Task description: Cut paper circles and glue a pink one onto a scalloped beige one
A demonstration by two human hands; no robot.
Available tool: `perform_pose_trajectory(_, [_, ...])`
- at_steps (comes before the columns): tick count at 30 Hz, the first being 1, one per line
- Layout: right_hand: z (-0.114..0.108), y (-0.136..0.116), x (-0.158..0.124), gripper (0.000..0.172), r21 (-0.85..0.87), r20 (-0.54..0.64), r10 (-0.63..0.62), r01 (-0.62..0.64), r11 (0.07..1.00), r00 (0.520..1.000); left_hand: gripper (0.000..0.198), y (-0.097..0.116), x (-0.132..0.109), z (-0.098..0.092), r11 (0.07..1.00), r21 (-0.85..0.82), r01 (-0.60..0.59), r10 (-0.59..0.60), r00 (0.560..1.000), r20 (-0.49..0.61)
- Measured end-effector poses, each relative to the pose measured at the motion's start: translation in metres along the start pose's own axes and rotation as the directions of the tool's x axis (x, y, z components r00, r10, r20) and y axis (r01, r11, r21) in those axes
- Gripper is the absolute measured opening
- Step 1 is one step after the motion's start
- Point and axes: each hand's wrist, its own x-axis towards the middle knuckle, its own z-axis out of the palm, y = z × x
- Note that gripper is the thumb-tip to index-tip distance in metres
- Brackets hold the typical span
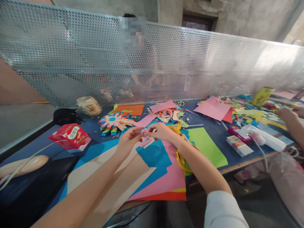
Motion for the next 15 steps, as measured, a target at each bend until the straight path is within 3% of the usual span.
perform_pose_trajectory(8, [-0.004,0.004,0.005,0.036,0.104,-0.018,0.026,-0.024,0.994,0.999,0.053,0.009,0.0,0.003,0.947,-0.246,0.209,-0.215,0.977,0.004])
perform_pose_trajectory(15, [0.0,0.003,0.007,0.039,0.086,0.013,0.041,-0.042,0.995,0.999,0.06,0.013,0.0,0.004,0.914,-0.327,0.242,-0.263,0.965,-0.021])
